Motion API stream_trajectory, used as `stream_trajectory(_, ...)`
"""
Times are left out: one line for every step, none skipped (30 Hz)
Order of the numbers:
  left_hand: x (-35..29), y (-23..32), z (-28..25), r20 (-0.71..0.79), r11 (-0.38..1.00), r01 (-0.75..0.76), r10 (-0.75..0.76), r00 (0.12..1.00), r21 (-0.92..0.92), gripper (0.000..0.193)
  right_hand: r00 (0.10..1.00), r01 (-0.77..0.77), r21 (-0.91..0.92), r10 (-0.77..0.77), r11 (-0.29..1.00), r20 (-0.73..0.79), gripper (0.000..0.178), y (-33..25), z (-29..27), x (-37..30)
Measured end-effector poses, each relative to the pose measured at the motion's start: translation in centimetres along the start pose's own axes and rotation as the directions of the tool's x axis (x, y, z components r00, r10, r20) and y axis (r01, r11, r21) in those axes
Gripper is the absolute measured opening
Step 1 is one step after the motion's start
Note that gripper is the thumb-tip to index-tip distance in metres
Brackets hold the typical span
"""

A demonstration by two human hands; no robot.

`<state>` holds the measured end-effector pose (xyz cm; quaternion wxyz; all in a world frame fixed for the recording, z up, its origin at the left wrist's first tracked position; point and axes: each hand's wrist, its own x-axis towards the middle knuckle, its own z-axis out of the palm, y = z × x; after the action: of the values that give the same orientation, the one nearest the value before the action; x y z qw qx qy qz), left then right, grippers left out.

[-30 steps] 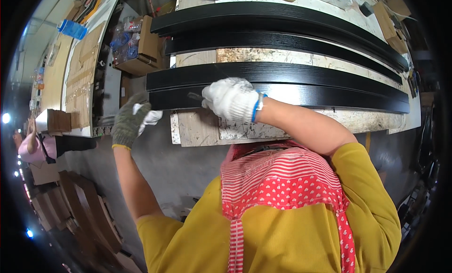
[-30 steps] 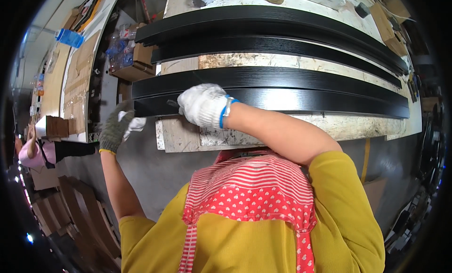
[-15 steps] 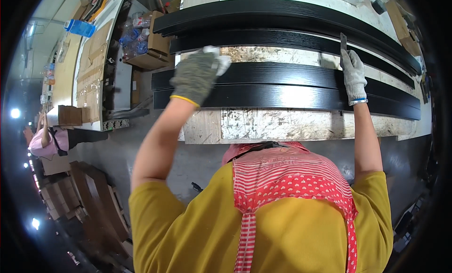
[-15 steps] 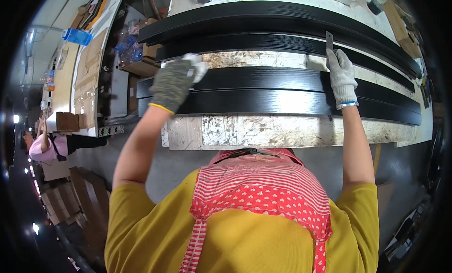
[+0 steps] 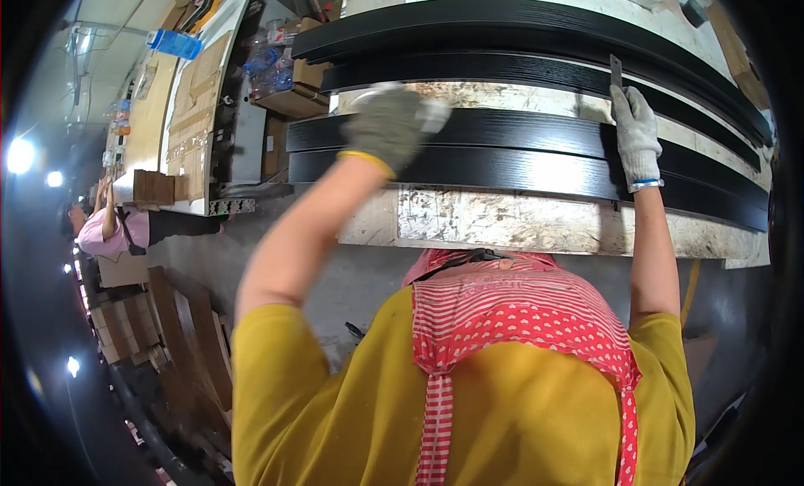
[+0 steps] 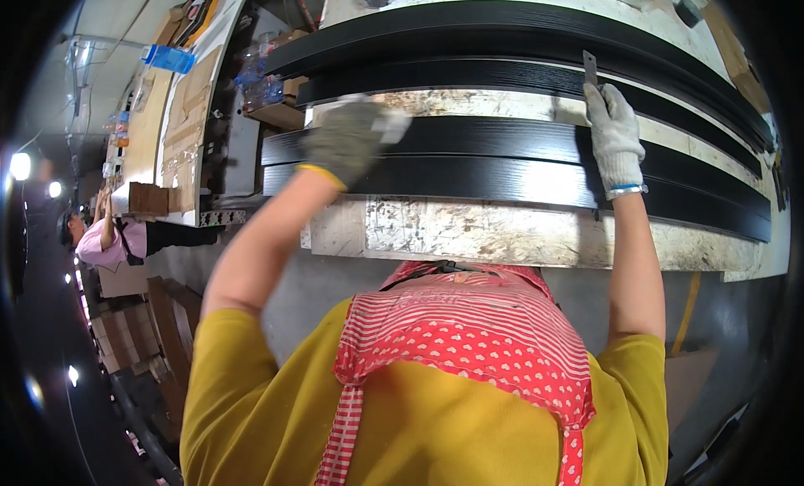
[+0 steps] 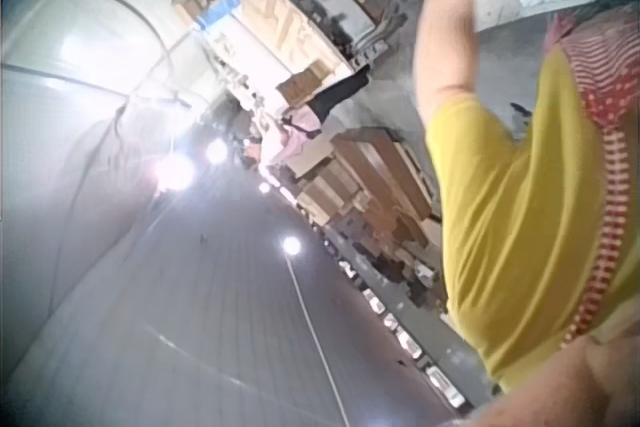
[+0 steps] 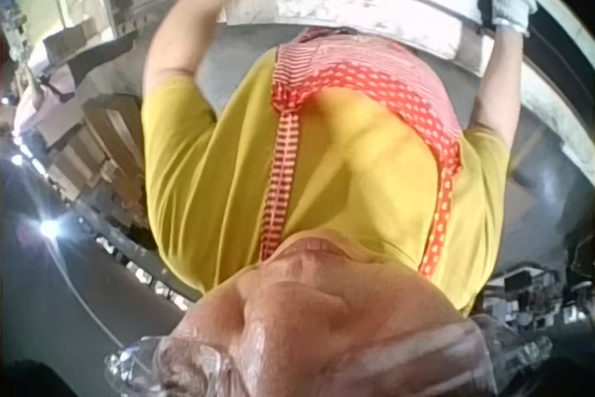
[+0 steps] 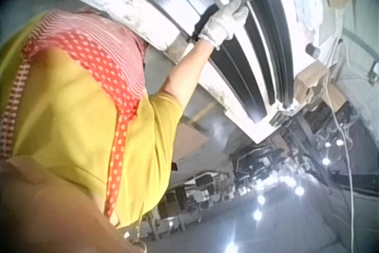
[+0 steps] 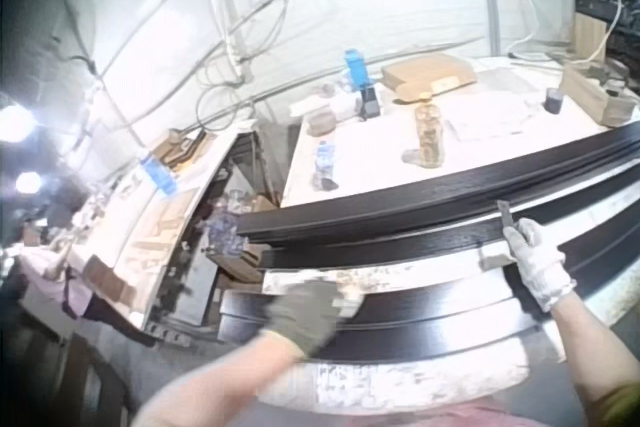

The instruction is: The person wipes down black panels on a workbench with a cloth, applying liquid from a bottle onto the cloth.

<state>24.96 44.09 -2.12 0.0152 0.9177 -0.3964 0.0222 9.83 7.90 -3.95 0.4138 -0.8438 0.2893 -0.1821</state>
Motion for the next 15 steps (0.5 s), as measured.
stream_trajectory(1.1, 4.8, -0.8, 0.067, 0.997, -0.070, 0.072, 0.995, -0.038, 0.024, 1.000, 0.023, 0.000, -0.023, 1.000, -0.009, 0.039, 0.5, 0.0, 0.2)
stream_trajectory(1.9, 7.8, -2.0, 0.132, 0.987, -0.135, 0.145, 0.981, -0.081, 0.024, 0.999, 0.045, 0.000, -0.045, 0.999, -0.018, 0.039, 1.6, 0.2, 0.7)
stream_trajectory(1.8, 7.0, -1.2, 0.124, 0.988, -0.132, 0.141, 0.982, -0.077, 0.024, 0.993, 0.092, 0.108, -0.084, 0.990, -0.077, 0.034, 3.4, 0.2, 0.9)
stream_trajectory(0.6, 5.2, 0.5, -0.024, 0.989, -0.065, 0.062, 0.998, -0.131, 0.023, 0.999, 0.044, 0.162, -0.046, 0.986, 0.012, 0.031, 2.5, -0.1, 0.8)
stream_trajectory(-0.5, 3.4, 1.6, -0.169, 0.980, -0.023, -0.011, 0.985, -0.197, 0.023, 1.000, 0.025, 0.168, -0.025, 0.985, -0.003, 0.030, 2.5, -0.3, 0.6)
stream_trajectory(-1.7, -0.7, 0.9, -0.278, 0.943, -0.062, -0.033, 0.960, -0.326, 0.024, 1.000, -0.001, 0.173, 0.006, 0.985, -0.026, 0.030, 2.8, -0.7, 0.5)
stream_trajectory(-3.0, -4.6, -0.5, -0.159, 0.949, 0.144, -0.194, 0.968, -0.281, 0.022, 0.999, -0.038, 0.182, 0.042, 0.983, -0.017, 0.031, 2.2, -0.9, 0.2)
stream_trajectory(-5.0, -9.9, -0.5, -0.170, 0.915, 0.201, -0.273, 0.947, -0.349, 0.023, 0.999, -0.031, 0.190, 0.035, 0.981, -0.014, 0.031, 1.9, -0.8, 0.3)
stream_trajectory(-7.1, -15.3, -0.1, -0.049, 0.948, 0.318, -0.318, 0.947, -0.006, 0.022, 1.000, 0.014, 0.141, -0.015, 0.990, 0.004, 0.031, 1.6, -0.3, 0.6)
stream_trajectory(-8.5, -18.3, 0.3, 0.060, 0.870, 0.357, -0.399, 0.915, 0.341, 0.021, 0.998, 0.058, 0.089, -0.060, 0.994, 0.025, 0.031, 1.5, 0.2, 1.0)
stream_trajectory(-7.0, -15.6, -0.3, -0.044, 0.924, 0.373, -0.370, 0.928, 0.089, 0.020, 0.999, 0.048, 0.076, -0.049, 0.996, 0.012, 0.031, 2.2, -0.1, 1.3)
stream_trajectory(-5.3, -10.8, -1.9, -0.147, 0.924, 0.348, -0.371, 0.917, -0.160, 0.020, 0.999, 0.045, 0.071, -0.046, 0.996, -0.001, 0.032, 2.9, 0.0, 1.4)
stream_trajectory(-3.7, -6.2, -2.6, -0.382, 0.998, 0.014, -0.039, 0.923, -0.069, 0.018, 0.999, 0.050, 0.068, -0.050, 0.996, -0.002, 0.032, 2.9, -0.1, 0.9)
stream_trajectory(-2.8, -0.1, -4.3, -0.358, 0.996, -0.061, 0.032, 0.933, -0.072, 0.016, 0.999, 0.048, 0.098, -0.046, 0.994, -0.020, 0.033, 2.7, -0.1, 0.7)
stream_trajectory(-2.6, 4.3, -2.1, -0.387, 0.985, -0.164, 0.134, 0.912, -0.046, 0.015, 0.999, 0.051, 0.101, -0.050, 0.994, -0.012, 0.033, 2.6, -0.1, 0.8)
